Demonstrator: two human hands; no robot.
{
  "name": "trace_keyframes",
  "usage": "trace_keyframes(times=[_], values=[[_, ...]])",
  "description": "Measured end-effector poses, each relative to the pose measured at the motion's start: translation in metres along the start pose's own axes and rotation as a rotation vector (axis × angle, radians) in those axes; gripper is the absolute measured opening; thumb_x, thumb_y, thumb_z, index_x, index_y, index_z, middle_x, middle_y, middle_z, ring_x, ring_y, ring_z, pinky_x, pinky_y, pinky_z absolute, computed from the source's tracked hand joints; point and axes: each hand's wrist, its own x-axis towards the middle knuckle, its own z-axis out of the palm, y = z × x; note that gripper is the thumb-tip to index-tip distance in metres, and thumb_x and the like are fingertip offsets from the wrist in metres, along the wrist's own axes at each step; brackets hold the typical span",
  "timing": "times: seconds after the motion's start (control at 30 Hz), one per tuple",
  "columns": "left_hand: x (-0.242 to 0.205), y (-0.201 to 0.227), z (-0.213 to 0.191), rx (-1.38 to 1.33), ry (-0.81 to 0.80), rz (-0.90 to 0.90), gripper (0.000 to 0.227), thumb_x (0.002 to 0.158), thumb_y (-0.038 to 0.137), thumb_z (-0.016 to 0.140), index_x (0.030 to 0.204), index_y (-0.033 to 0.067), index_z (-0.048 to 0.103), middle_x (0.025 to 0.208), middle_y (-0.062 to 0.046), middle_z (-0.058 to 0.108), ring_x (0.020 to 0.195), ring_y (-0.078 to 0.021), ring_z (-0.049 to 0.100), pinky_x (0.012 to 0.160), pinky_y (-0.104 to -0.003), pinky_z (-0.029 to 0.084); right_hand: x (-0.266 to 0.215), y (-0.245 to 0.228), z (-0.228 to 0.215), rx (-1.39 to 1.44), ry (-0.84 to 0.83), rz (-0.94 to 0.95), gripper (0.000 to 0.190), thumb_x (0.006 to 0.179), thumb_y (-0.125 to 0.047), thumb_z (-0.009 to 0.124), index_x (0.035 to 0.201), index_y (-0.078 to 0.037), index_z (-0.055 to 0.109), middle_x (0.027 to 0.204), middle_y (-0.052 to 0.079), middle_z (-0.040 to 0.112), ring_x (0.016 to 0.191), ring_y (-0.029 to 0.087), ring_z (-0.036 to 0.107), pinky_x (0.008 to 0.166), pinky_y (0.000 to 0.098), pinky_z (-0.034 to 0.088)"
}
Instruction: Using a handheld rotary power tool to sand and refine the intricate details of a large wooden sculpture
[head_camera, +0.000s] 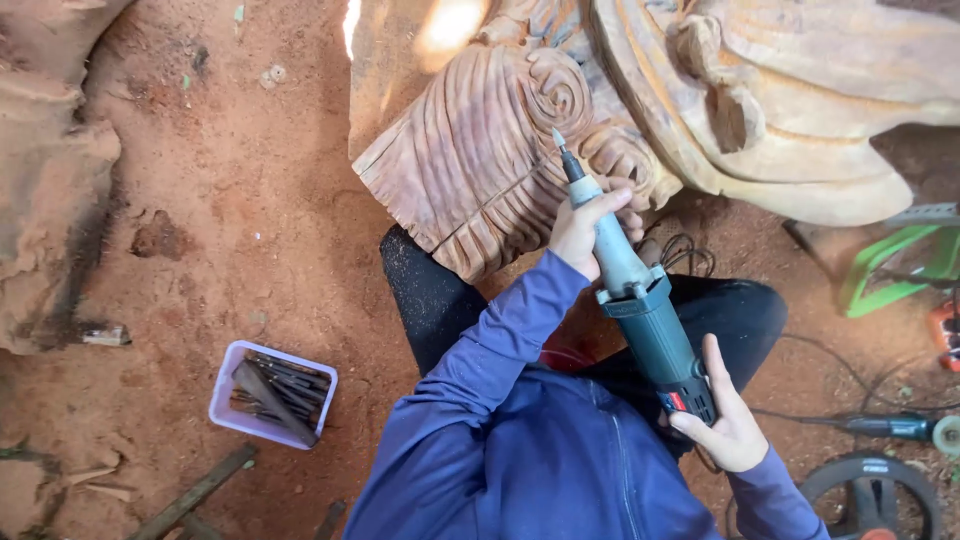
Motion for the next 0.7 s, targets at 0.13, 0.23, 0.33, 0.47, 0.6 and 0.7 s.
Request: trace_keyframes(times=[0.13,0.23,0.33,0.47,0.6,0.7], values=[[0.014,0.036,-0.004,-0.02,-0.036,0.005,0.041,0.083,0.008,0.077,0.118,-0.01,0.067,0.091,-0.022,0.073,0.071,-0.0291,0.072,0.061,-0.042,0.064,0.007,-0.044,0.013,-0.309,0.118,0.021,0.111,0.075,-0.02,0.077,0.166,-0.012,0.015,0.163,0.008,0.037,0.143,0.016,0.041,0.119,0.0325,0.029],[0.02,0.055,-0.002,-0.199,-0.045,-0.01,0.086,0.085,0.02,0.076,0.158,0.0025,0.033,0.063,-0.009,0.057,0.052,-0.0173,0.058,0.046,-0.037,0.054,0.013,-0.103,0.035,-0.251,0.164,0.016,0.094,0.075,-0.022,0.074,0.16,-0.012,0.036,0.151,0.009,0.054,0.129,0.017,0.054,0.112,0.032,0.039],[0.024,0.071,0.004,-0.25,0.054,-0.071,0.022,0.085,0.021,0.077,0.092,0.0131,0.058,0.062,-0.002,0.054,0.046,-0.0131,0.051,0.042,-0.033,0.049,0.021,-0.139,0.043,-0.148,0.169,0.128,0.093,0.077,-0.015,0.071,0.162,-0.019,0.035,0.079,0.018,0.066,0.041,0.022,0.057,0.041,0.0318,0.054],[0.031,0.078,0.006,-0.235,0.143,-0.053,0.021,0.079,0.014,0.078,0.076,0.0106,0.058,0.061,-0.004,0.055,0.046,-0.0131,0.051,0.041,-0.034,0.05,0.028,-0.17,0.049,-0.175,0.151,0.126,0.093,0.077,-0.019,0.069,0.163,-0.018,0.033,0.08,0.019,0.065,0.039,0.022,0.054,0.034,0.0309,0.049],[0.035,0.082,0.005,-0.266,0.199,-0.059,0.024,0.076,0.01,0.076,0.068,0.0091,0.053,0.059,-0.004,0.051,0.045,-0.0151,0.049,0.04,-0.035,0.047,0.033,-0.18,0.056,-0.047,0.131,0.085,0.093,0.079,-0.02,0.067,0.163,-0.018,0.028,0.052,0.024,0.063,0.032,0.022,0.05,0.027,0.03,0.044],[0.036,0.082,0.004,-0.273,0.179,-0.059,0.025,0.08,0.007,0.073,0.067,0.0107,0.051,0.057,-0.004,0.052,0.044,-0.0143,0.049,0.04,-0.035,0.047,0.034,-0.181,0.055,-0.121,0.18,0.136,0.094,0.075,-0.015,0.069,0.162,-0.017,0.035,0.094,0.022,0.064,0.038,0.027,0.058,0.026,0.0357,0.05]])
